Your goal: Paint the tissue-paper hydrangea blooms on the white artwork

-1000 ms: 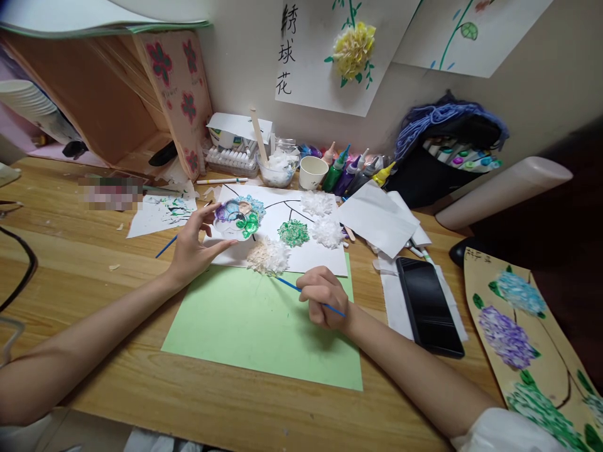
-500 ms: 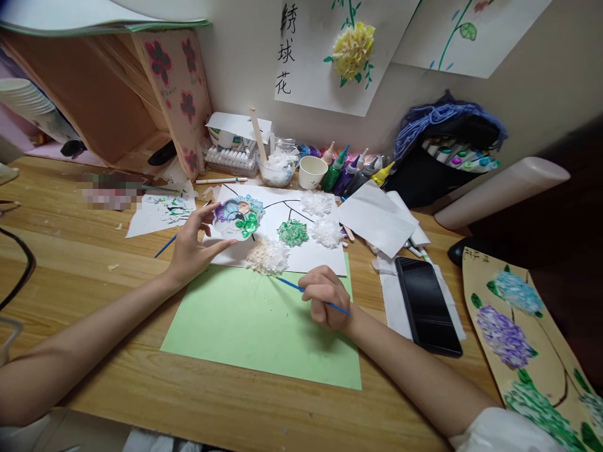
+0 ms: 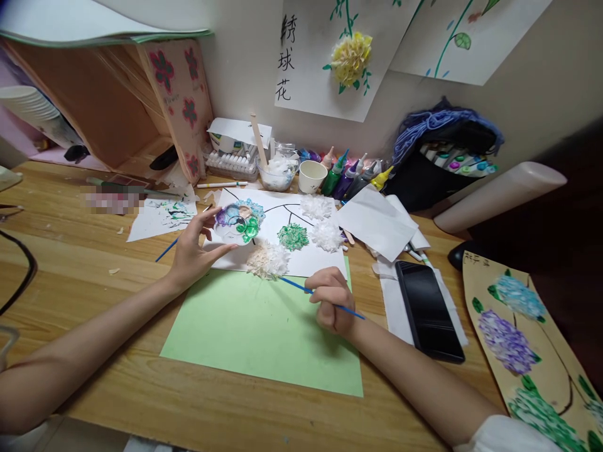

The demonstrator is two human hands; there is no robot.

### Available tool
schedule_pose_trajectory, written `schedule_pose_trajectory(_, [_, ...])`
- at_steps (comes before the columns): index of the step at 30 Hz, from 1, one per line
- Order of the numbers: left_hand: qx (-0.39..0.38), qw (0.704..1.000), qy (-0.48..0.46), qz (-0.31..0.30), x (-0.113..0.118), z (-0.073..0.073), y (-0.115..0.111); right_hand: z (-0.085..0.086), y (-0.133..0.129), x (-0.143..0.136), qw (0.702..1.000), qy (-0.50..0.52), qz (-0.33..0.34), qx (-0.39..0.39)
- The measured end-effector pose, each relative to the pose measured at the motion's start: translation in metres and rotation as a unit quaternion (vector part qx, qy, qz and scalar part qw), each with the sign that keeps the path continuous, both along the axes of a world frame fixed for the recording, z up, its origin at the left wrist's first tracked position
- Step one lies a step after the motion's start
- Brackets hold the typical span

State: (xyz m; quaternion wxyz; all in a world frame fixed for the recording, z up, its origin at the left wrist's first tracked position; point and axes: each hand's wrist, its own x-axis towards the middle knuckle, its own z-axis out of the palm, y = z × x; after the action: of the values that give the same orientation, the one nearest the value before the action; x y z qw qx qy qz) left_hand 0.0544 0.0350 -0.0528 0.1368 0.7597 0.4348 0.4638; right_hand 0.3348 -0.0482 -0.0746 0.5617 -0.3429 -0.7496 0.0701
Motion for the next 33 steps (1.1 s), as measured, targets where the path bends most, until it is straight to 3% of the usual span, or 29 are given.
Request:
schedule_pose_trajectory(3, [0.008,1.0,0.011,-0.011,-0.001,-0.002,-0.001,0.004,0.005,-0.004,0.997,0.023,-0.02,0.067])
schedule_pose_trajectory(14, [0.051,0.994,0.047,-0.08,0.0,-0.001,-0.005,0.014,0.015,-0.013,0.998,-0.059,0.006,-0.013])
schedule_pose_trajectory(21, [0.048,0.994,0.048,-0.081,0.0,-0.002,-0.005,0.012,0.015,-0.011,0.999,-0.05,0.002,-0.005])
schedule_pose_trajectory(24, [0.042,0.995,0.049,-0.081,-0.001,-0.003,-0.004,0.01,0.013,-0.01,0.999,-0.002,-0.017,0.027])
schedule_pose_trajectory(30, [0.016,0.999,0.023,-0.029,-0.001,-0.002,-0.001,-0.002,0.004,-0.004,0.995,0.061,-0.006,0.082])
schedule_pose_trajectory(33, [0.007,1.0,0.003,-0.02,0.0,-0.001,0.0,-0.011,0.001,0.003,0.999,0.012,0.016,0.038])
